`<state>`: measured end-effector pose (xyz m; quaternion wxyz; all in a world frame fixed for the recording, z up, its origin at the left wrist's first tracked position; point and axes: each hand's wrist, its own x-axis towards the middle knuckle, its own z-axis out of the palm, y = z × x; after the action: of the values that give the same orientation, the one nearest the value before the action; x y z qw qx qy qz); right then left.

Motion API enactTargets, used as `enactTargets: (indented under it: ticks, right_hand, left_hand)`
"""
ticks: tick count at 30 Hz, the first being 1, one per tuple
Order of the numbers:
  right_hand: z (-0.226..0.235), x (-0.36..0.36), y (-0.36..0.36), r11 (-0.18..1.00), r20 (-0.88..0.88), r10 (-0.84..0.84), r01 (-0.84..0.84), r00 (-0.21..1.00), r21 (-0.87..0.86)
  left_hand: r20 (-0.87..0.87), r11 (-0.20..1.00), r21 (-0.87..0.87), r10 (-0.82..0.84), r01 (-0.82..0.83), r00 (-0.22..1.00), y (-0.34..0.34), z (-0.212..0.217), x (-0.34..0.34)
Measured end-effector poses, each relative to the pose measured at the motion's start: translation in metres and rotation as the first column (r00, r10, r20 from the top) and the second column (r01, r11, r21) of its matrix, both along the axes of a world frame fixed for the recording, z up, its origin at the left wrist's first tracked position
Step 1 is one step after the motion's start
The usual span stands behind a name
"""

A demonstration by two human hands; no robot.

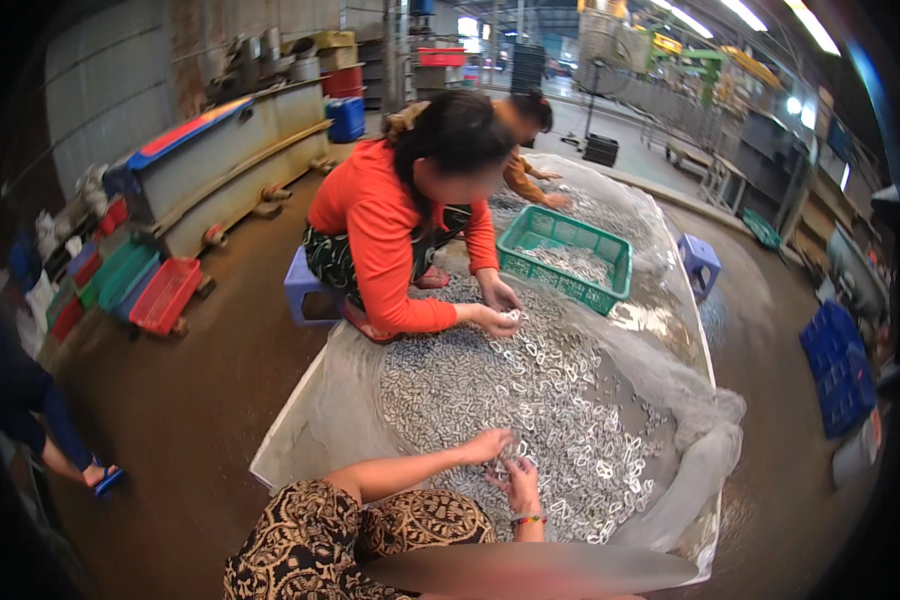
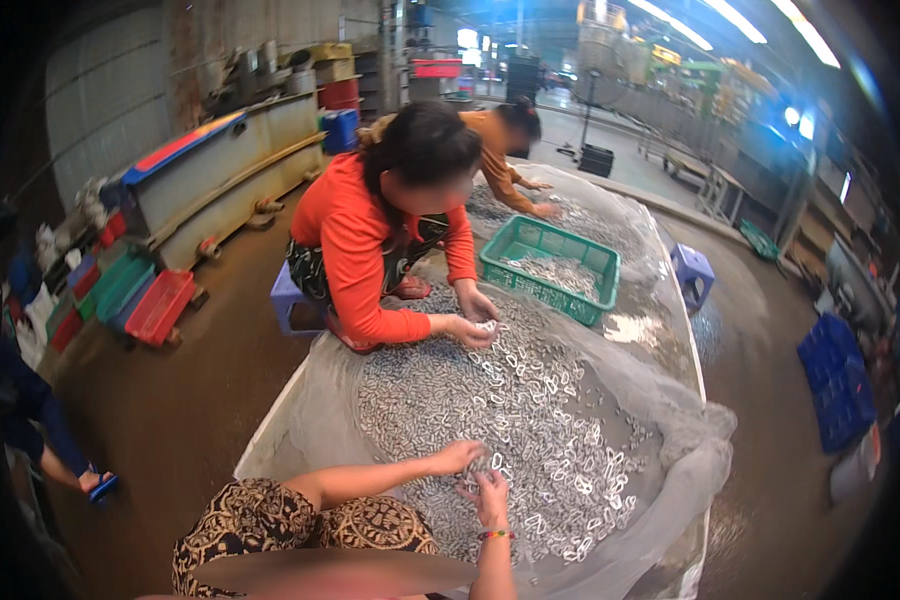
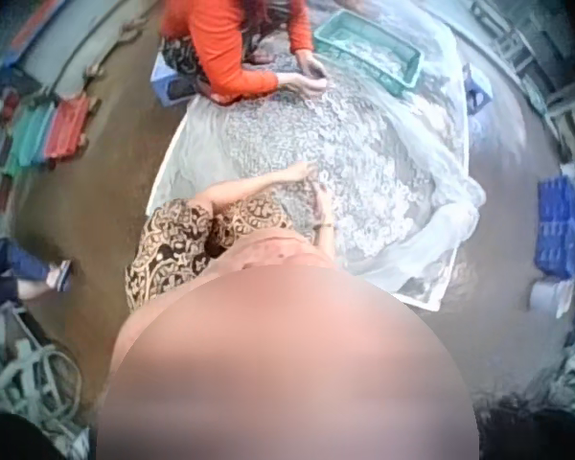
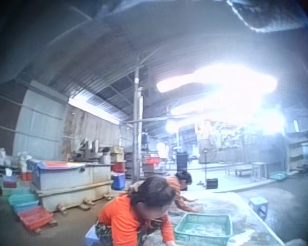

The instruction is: The person sits at a low table and sorts small silver metal parts by hand, separating them into piles and occasionally placing them into green baskets. Other workers are also sorting nearby.

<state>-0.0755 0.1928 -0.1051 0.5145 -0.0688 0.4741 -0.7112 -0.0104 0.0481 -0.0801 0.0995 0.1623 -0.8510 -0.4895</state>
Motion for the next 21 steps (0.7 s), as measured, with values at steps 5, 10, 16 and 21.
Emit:
enactTargets:
  ticks: [5, 10, 16, 21]
  right_hand:
    - [0.022, -0.004, -0.011, 0.998, 0.067, 0.041, -0.038, 0.997, -0.056]
    - [0.023, -0.013, -0.016, 0.991, -0.028, -0.01, 0.014, 1.0, 0.136]
    - [0.017, -0.026, -0.024, 0.987, -0.294, 0.012, 0.035, 0.956, 0.156]
    - [0.01, -0.029, -0.035, 0.915, -0.781, 0.05, 0.285, 0.623, 0.286]
  left_hand:
    - [0.152, 0.949, 0.312, -0.004, -0.044, 0.988, -0.014, 0.064, -0.004]
    - [0.069, 0.887, -0.46, -0.009, 0.04, 0.998, -0.031, 0.06, 0.0]
    - [0.264, 0.932, -0.361, 0.108, -0.005, 0.958, -0.049, 0.063, 0.008]
    - [0.043, 0.866, 0.493, 0.078, -0.089, 0.996, -0.042, 0.087, 0.01]
